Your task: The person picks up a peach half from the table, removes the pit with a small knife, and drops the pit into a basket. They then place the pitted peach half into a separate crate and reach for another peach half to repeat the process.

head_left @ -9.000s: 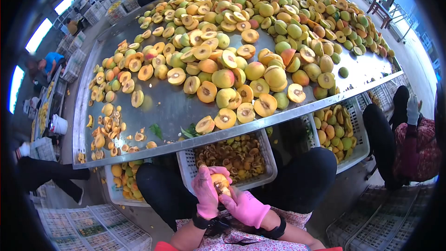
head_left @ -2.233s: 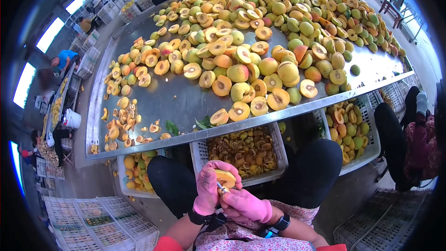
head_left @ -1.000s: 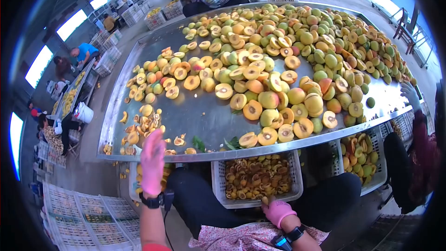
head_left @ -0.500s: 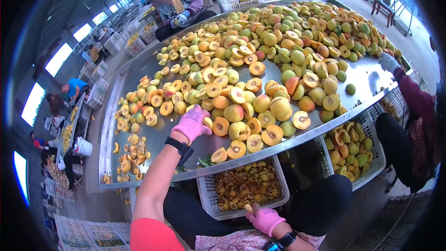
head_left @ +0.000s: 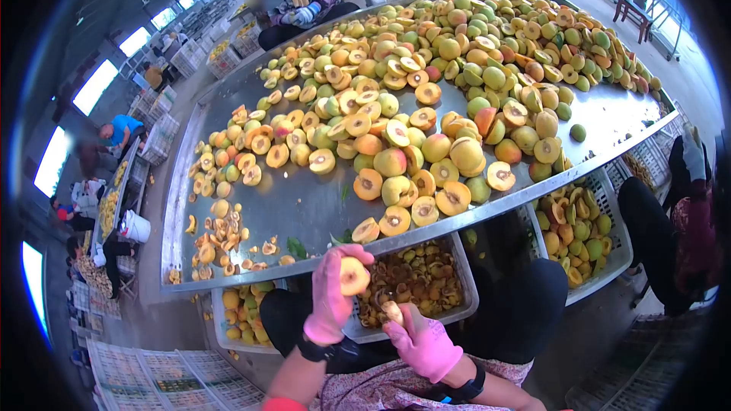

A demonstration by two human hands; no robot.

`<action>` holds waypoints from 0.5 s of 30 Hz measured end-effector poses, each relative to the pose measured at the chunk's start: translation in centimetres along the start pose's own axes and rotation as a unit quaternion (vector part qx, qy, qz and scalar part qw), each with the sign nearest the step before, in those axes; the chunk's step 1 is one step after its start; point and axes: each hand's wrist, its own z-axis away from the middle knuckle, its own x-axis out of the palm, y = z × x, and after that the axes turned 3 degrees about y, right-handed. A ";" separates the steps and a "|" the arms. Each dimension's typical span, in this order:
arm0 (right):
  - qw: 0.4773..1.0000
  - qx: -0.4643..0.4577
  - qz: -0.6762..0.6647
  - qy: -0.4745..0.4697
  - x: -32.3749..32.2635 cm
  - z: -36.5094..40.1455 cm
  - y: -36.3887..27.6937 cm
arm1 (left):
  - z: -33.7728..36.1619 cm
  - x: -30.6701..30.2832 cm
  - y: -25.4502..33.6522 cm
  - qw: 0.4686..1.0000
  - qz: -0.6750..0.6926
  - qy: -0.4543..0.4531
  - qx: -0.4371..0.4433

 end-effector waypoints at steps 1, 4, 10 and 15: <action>1.000 -0.002 -0.008 -0.004 0.4 0.1 -0.3 | 1.4 0.7 -0.8 0.999 0.000 0.036 0.004; 1.000 -0.014 -0.020 -0.007 1.1 0.2 -1.1 | 4.0 2.2 -1.9 0.996 0.055 0.071 -0.017; 0.999 0.020 0.026 -0.022 1.6 0.5 -0.5 | 5.7 3.1 -3.1 0.989 0.116 0.094 -0.018; 0.995 0.067 0.045 -0.050 1.5 0.6 -0.2 | 6.2 3.4 -4.4 0.991 0.081 0.103 0.000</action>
